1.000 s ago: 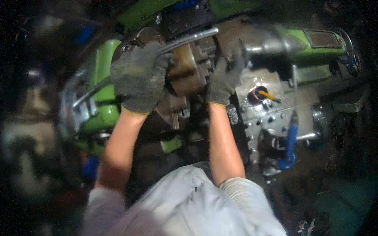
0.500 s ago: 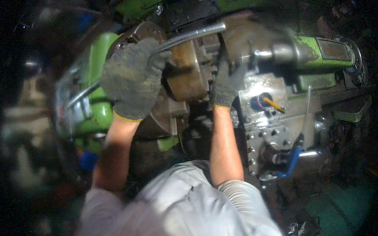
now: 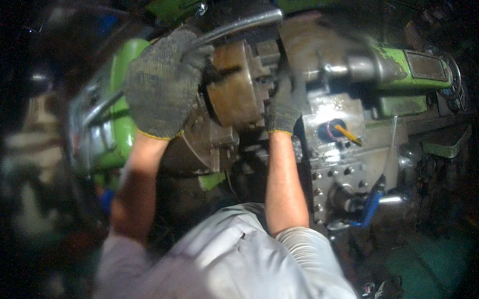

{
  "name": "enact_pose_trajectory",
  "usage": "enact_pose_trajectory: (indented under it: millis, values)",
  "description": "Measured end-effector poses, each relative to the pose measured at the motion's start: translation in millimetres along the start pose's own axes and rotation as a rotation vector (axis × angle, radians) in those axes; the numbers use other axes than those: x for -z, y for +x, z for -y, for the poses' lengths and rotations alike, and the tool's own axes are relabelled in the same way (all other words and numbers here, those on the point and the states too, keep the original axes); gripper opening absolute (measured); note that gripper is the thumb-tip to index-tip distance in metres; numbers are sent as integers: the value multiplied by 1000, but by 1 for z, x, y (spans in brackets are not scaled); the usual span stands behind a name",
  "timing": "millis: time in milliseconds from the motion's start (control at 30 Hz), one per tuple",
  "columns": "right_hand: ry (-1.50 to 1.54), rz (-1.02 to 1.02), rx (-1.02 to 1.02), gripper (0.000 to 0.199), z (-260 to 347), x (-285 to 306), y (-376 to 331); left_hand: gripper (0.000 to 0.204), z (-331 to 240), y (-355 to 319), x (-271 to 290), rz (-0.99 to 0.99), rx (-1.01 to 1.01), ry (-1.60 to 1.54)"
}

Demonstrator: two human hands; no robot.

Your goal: The person operates a green metal lathe in a workshop, using a wrench to tighten the chuck and adjusting the tailstock. They manipulate the machine's controls and handle the rotating metal workpiece while wearing gloves.

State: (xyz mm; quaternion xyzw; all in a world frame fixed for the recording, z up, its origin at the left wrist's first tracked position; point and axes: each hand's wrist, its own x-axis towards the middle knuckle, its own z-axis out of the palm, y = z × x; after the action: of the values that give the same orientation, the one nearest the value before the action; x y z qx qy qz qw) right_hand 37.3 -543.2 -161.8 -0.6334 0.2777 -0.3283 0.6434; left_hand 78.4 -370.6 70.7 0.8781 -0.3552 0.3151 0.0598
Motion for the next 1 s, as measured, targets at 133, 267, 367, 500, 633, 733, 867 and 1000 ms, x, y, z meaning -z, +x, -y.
enact_pose_trajectory:
  millis: [133,267,367,500,633,733,867,1000]
  values:
    - [28,-34,-45,40,2,-3,-1,22,4,3,0,-34,-8,-41]
    - [30,17,-51,40,7,0,-2,22,13,4,-5,12,-71,3]
    - [69,21,-110,38,6,-1,-4,22,8,11,-1,60,3,-40]
    - [107,18,-99,34,0,-1,-4,24,7,13,1,105,55,-88]
    - [157,10,-150,34,-6,0,-4,24,9,12,-2,70,-1,-65]
    - [147,16,-115,35,-1,-1,-7,25,13,11,-3,61,-41,-15]
    - [85,17,-90,36,-5,-1,-5,26,8,13,-3,83,71,-51]
    - [42,-2,-32,35,-5,-1,-9,28,12,10,-5,84,15,-6]
